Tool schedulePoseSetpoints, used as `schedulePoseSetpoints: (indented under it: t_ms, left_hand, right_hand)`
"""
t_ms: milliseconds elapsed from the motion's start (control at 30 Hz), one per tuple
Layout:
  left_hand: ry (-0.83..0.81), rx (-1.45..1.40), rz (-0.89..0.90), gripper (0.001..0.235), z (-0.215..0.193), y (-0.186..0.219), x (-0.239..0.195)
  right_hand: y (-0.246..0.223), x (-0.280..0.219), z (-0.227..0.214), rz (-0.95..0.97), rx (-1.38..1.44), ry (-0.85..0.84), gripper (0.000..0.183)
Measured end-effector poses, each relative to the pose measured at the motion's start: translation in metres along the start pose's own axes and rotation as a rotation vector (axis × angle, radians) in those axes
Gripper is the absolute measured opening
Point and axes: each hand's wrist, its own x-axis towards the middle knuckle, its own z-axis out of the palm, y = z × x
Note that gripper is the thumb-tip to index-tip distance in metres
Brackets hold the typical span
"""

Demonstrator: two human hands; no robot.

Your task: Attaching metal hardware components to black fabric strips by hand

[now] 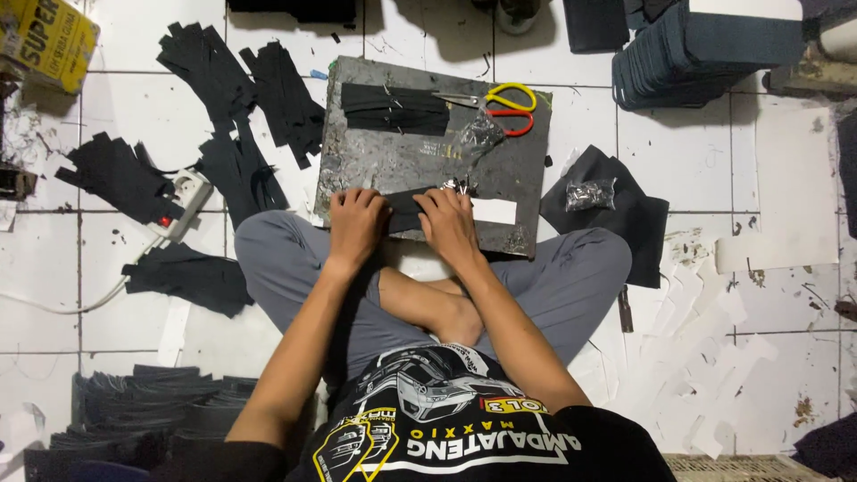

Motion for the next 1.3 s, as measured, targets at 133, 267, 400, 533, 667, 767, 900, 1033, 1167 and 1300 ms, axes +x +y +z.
schedulePoseSetpoints:
  t_ms: [133,267,400,533,667,767,900,1033,1167,1300]
  left_hand:
    - [0.056,0.007,0.023,0.012,-0.012,0.008,0.006]
    - [0.154,-0.073,-0.077,0.012,-0.043,0.022,0.018]
    - [0.265,-0.210,-0.343,0.022,-0.075,0.042,0.018]
    - [0.224,-0.699,-0.497,0.022,-0.051,0.059,0.001]
    - [-0.158,-1.348,-0.964,0.039,0.027,0.056,-0.022]
    - [-0.097,-1.309,-1.008,0.023,0.005,0.063,-0.003]
    - [0.016,-1.220,-0.995,0.010,-0.027,0.069,0.016]
    - [0.004,-1.278,-0.958,0.015,-0.037,0.076,0.020]
    - [0.012,-1.417,-0.985,0.015,-0.038,0.079,0.019]
    - [-0.107,-1.316,-0.906,0.011,-0.015,0.078,0.000]
  right_hand:
    - [0.002,0.003,0.005,-0.046,-0.047,0.026,0.019]
    - [-0.008,0.009,-0.013,-0.006,0.083,0.131,0.005]
    - [-0.025,-0.004,-0.043,0.402,0.688,0.052,0.010]
    - [-0.041,-0.017,-0.040,0.741,1.204,0.052,0.020]
    - [-0.056,-0.030,-0.039,0.841,1.305,0.030,0.016]
    - [-0.058,-0.048,-0.030,0.849,1.248,-0.045,0.016]
    - [-0.043,-0.078,-0.015,0.770,1.100,-0.158,0.015]
    - [-0.045,-0.076,-0.018,0.766,1.070,-0.139,0.013]
    - [-0.038,-0.069,-0.026,0.743,1.011,-0.097,0.018]
    - [-0.042,-0.033,-0.060,0.710,1.119,0.098,0.028]
